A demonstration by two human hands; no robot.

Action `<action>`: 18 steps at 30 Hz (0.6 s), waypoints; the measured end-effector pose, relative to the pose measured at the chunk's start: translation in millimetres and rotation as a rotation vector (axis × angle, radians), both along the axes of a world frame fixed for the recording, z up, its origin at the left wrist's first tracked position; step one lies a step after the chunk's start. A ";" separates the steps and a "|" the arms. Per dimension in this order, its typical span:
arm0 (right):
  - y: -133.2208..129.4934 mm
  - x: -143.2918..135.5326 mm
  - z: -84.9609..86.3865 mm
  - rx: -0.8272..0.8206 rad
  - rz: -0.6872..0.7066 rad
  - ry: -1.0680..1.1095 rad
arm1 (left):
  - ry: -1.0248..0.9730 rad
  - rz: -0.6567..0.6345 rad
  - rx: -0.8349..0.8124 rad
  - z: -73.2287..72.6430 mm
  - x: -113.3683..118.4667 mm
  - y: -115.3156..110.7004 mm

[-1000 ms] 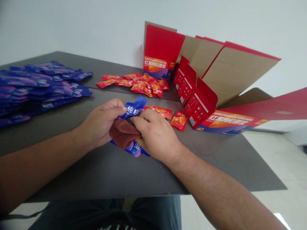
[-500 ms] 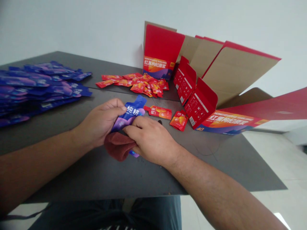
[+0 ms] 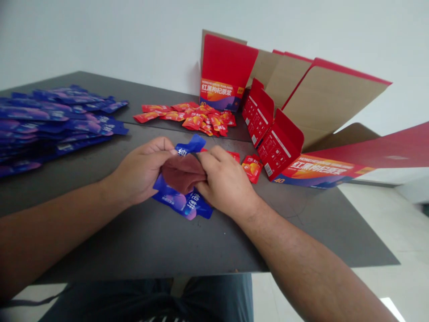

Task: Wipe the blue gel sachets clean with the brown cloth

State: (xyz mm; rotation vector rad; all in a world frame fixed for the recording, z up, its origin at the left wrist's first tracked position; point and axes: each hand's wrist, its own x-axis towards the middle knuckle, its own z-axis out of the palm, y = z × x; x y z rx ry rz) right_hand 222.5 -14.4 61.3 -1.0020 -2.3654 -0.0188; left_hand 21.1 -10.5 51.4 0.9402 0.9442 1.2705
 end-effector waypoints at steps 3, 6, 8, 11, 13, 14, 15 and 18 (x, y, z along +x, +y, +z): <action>6.1 3.7 1.9 0.029 -0.064 0.081 | 0.032 0.003 -0.006 -2.5 -0.4 -0.2; 10.1 5.2 2.0 -0.001 -0.056 0.089 | 0.072 0.010 0.012 -3.1 -1.2 -1.0; 11.5 5.9 2.3 -0.004 -0.082 0.100 | 0.091 0.012 0.026 -2.8 -1.9 -1.2; 12.3 7.2 4.1 0.006 -0.144 0.160 | 0.117 0.006 0.056 -2.1 -2.7 -1.5; 12.1 7.6 5.3 -0.004 -0.129 0.171 | 0.122 -0.001 0.061 -1.8 -2.7 -1.9; 11.8 7.6 5.6 -0.015 -0.105 0.154 | 0.124 -0.003 0.055 -1.8 -2.6 -2.1; 11.6 7.6 5.8 -0.023 -0.085 0.133 | 0.127 -0.005 0.048 -1.9 -2.7 -2.3; 12.3 7.9 5.6 -0.018 -0.119 0.132 | 0.153 -0.001 0.059 -2.8 -3.2 -2.6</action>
